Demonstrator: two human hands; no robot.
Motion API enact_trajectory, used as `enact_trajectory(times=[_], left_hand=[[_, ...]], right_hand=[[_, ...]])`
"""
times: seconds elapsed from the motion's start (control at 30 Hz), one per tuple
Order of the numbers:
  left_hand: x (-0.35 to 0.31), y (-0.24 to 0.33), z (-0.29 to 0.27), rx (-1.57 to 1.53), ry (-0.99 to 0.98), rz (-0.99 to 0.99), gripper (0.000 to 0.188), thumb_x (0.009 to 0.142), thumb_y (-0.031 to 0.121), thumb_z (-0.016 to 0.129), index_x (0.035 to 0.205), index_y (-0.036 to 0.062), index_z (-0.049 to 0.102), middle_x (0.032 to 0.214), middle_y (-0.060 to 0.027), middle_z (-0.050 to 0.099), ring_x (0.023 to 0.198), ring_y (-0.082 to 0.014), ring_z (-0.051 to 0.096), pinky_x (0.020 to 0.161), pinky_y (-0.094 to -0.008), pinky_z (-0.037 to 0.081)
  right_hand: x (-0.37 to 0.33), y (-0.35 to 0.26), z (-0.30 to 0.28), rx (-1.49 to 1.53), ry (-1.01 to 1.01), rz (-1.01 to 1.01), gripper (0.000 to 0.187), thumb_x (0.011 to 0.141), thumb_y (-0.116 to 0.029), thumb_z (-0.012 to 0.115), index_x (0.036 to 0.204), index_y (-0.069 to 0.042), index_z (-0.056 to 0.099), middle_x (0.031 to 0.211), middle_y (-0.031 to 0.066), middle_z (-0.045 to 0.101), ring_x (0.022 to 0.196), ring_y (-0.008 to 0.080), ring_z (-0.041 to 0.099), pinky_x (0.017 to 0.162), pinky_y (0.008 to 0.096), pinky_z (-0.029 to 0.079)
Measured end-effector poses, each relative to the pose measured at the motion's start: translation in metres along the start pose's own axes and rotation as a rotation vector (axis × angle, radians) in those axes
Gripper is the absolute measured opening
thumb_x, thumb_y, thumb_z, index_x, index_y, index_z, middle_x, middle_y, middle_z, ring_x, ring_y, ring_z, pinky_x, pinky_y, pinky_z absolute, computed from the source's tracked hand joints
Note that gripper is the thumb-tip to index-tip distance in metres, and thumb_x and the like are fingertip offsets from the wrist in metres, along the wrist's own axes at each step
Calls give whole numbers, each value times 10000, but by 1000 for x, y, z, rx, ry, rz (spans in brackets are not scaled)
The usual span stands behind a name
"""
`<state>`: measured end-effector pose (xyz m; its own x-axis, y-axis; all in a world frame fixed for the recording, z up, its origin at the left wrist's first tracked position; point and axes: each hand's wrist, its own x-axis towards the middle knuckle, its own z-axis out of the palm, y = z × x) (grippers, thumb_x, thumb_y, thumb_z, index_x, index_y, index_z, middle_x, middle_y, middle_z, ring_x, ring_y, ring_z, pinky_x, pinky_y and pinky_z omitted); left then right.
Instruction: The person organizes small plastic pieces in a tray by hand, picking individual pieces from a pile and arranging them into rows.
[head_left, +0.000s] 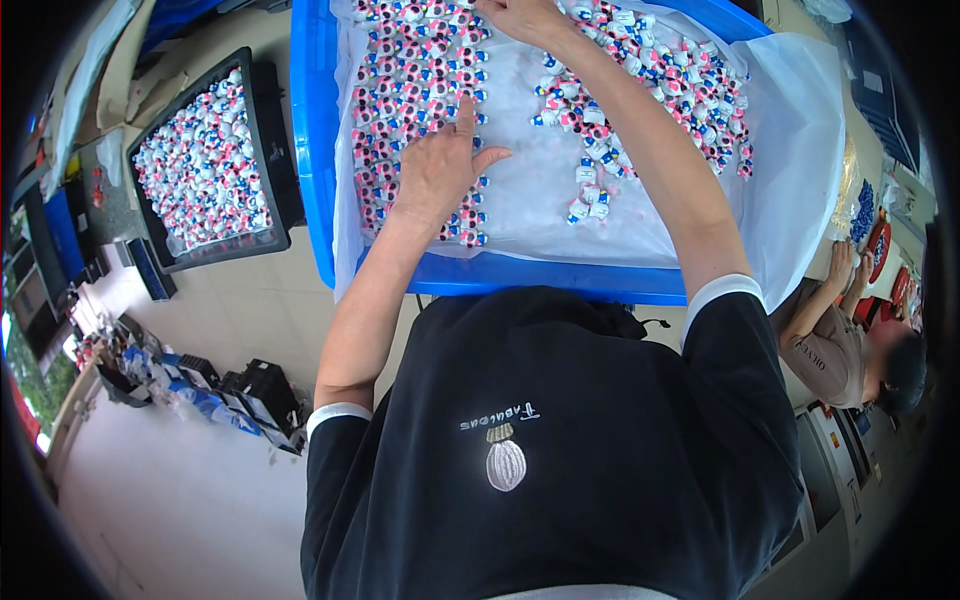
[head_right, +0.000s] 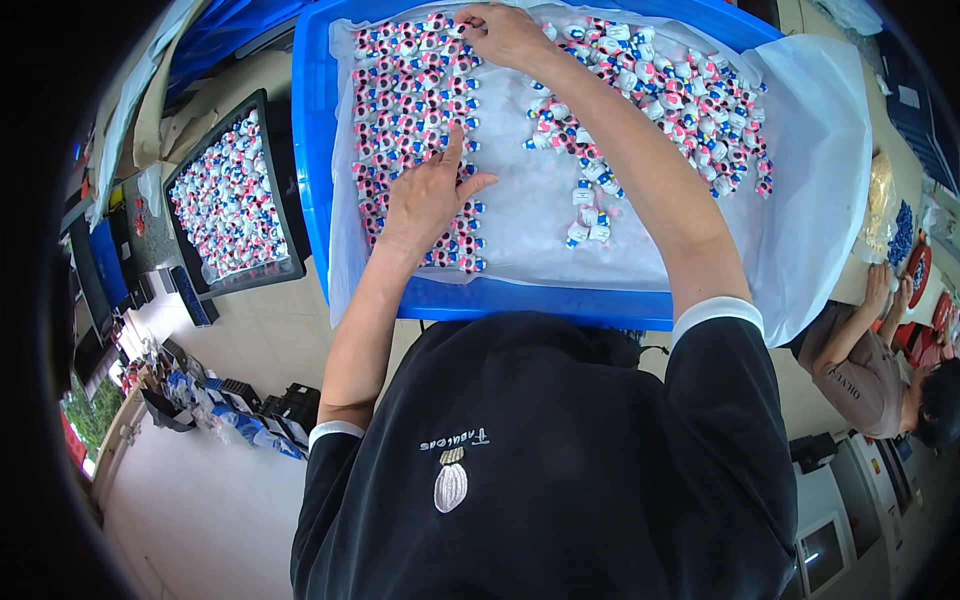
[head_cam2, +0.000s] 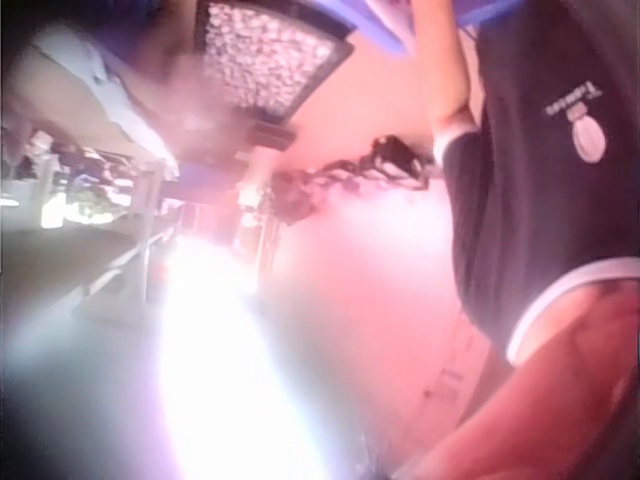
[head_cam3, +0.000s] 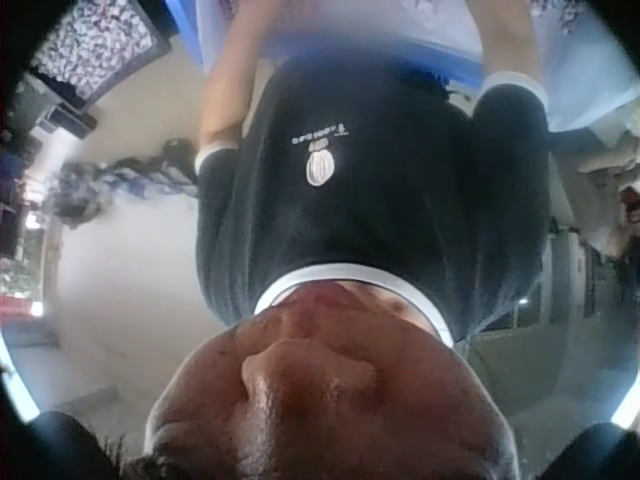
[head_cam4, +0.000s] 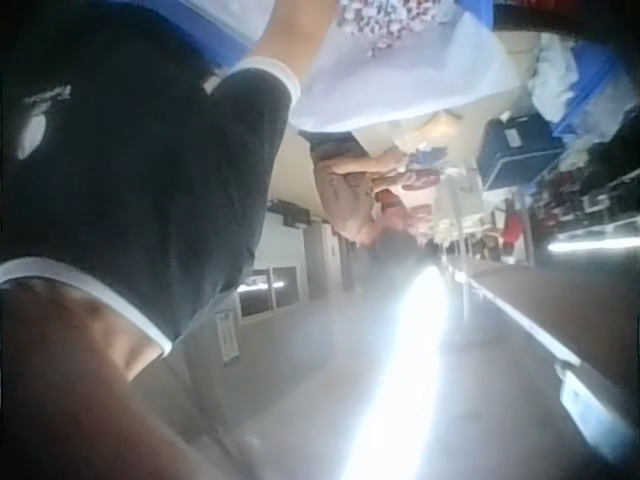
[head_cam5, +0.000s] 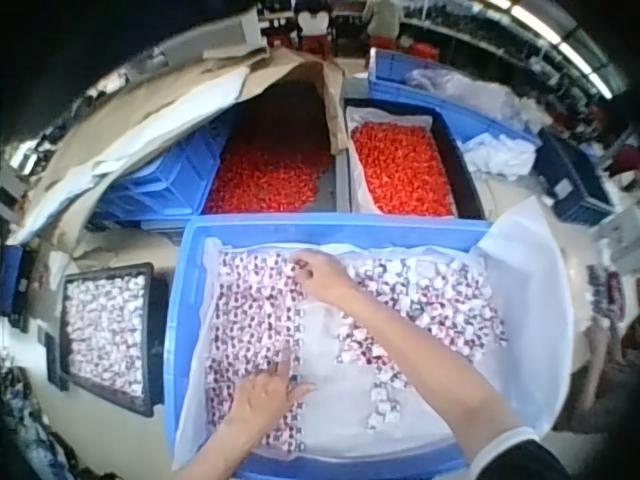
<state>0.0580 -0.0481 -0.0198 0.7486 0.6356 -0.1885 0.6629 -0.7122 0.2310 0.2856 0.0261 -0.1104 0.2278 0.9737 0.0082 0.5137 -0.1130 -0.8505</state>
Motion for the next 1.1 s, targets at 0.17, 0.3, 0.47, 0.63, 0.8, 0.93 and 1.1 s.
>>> enact_trajectory(times=[0.17,0.3,0.47,0.63,0.8,0.93,1.1], left_hand=[[14,-5,-2,-3,74,68,746,811,588,594,1245,-15,534,644,-102,635,572,-245,656,501,-348,517],[38,-1,-10,2,128,-10,700,830,581,580,1219,0,544,602,-98,623,545,-254,650,483,-351,511],[47,-7,3,40,76,-16,705,846,602,540,1249,24,518,608,-105,633,547,-258,661,472,-362,517],[59,-12,3,7,176,53,697,841,578,568,1244,13,519,621,-104,637,551,-255,658,469,-361,514],[89,-9,-3,75,220,-49,598,878,479,582,1259,20,545,645,-105,652,558,-259,659,491,-376,522],[94,-13,9,115,218,-61,510,911,400,563,1277,45,555,644,-120,657,558,-277,660,507,-400,531],[90,-14,3,37,195,-66,465,895,343,592,1250,43,576,734,-120,668,640,-274,666,567,-406,533]], right_hand=[[6,5,7,-114,21,15,288,838,-193,589,1112,-142,661,987,88,685,881,238,654,819,349,509],[4,3,7,-92,9,30,293,857,-179,540,1128,-158,652,1005,84,682,885,233,653,811,357,512],[4,-1,6,-127,15,38,284,879,-146,521,1131,-170,649,1074,93,665,954,262,635,831,384,501],[2,-3,4,-100,24,30,293,870,-118,512,1126,-164,648,1098,98,658,990,283,619,849,388,492],[-4,-16,-5,-39,-33,84,277,864,-134,544,1119,-151,651,1093,107,659,983,275,624,858,382,493],[-7,-17,-7,21,2,50,242,882,-114,613,1119,-138,650,1031,52,676,805,205,665,763,323,516],[-9,-23,-9,-145,35,-132,269,843,-131,599,1103,-153,665,1094,89,658,1014,271,621,903,387,487]])
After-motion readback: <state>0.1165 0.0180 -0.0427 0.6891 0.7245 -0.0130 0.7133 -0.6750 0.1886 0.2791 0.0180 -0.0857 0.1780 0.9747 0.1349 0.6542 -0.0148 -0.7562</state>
